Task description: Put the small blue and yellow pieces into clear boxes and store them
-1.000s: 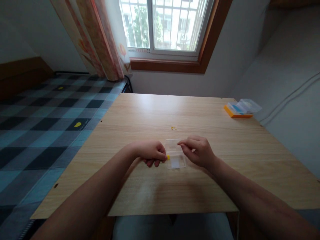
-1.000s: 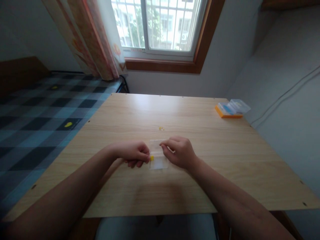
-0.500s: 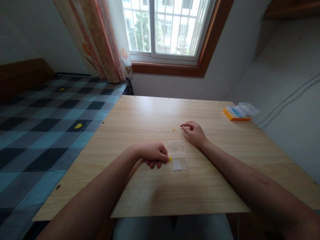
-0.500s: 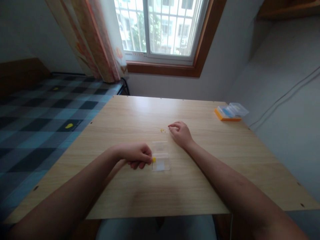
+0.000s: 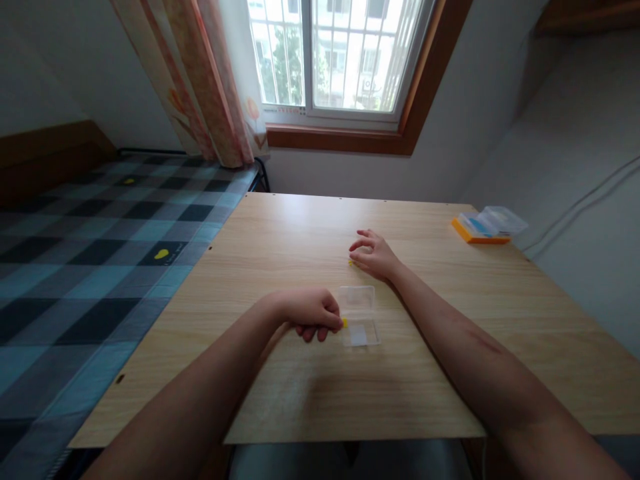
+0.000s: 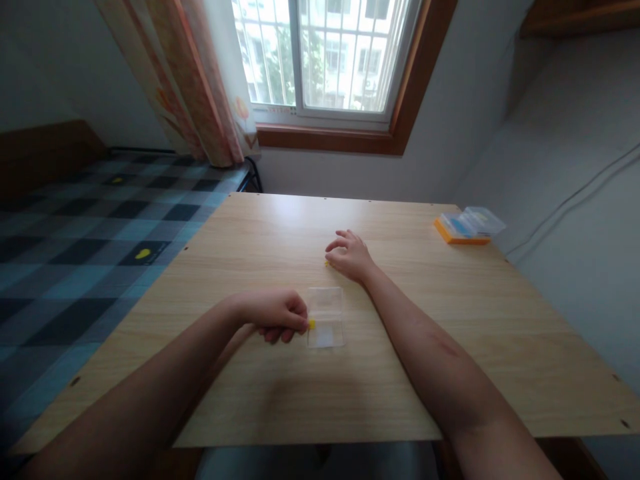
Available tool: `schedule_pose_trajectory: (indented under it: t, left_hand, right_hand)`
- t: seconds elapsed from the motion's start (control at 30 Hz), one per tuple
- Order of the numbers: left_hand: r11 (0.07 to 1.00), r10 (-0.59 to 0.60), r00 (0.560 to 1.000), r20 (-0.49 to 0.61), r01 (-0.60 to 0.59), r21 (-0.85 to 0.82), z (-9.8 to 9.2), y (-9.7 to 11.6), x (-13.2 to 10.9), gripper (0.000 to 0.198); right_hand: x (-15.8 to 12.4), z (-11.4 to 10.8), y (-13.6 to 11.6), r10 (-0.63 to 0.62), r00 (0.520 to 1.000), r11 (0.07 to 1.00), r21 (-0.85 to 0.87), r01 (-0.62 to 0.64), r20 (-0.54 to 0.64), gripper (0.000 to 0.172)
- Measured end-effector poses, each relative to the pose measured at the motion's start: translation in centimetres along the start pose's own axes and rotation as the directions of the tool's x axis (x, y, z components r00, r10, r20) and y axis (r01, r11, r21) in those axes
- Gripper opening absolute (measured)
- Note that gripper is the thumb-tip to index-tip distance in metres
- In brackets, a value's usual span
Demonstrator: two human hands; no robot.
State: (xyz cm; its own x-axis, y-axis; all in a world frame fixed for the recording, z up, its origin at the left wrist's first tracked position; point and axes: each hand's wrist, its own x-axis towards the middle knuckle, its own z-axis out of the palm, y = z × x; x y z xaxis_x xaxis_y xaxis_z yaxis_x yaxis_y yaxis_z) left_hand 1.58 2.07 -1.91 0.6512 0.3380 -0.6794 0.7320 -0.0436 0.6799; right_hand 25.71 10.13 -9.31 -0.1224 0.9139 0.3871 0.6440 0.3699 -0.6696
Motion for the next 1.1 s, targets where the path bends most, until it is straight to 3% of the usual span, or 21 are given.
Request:
schedule_pose_trajectory:
  t: [0.13, 1.1]
  left_hand:
    - [1.0, -0.001, 1.0, -0.001, 0.001, 0.001, 0.02, 0.06, -0.06, 0.022]
    - [1.0, 0.006, 1.0, -0.005, -0.006, 0.001, 0.09, 0.22, -0.18, 0.024]
  right_hand:
    - [-0.06, 0.14, -0.18, 0.057, 0.998, 0.996, -0.064, -0.055, 0.025, 0.015]
    - [0.27, 0.1, -0.33, 0.053, 0.999, 0.998, -0.039, -0.053, 0.002, 0.014]
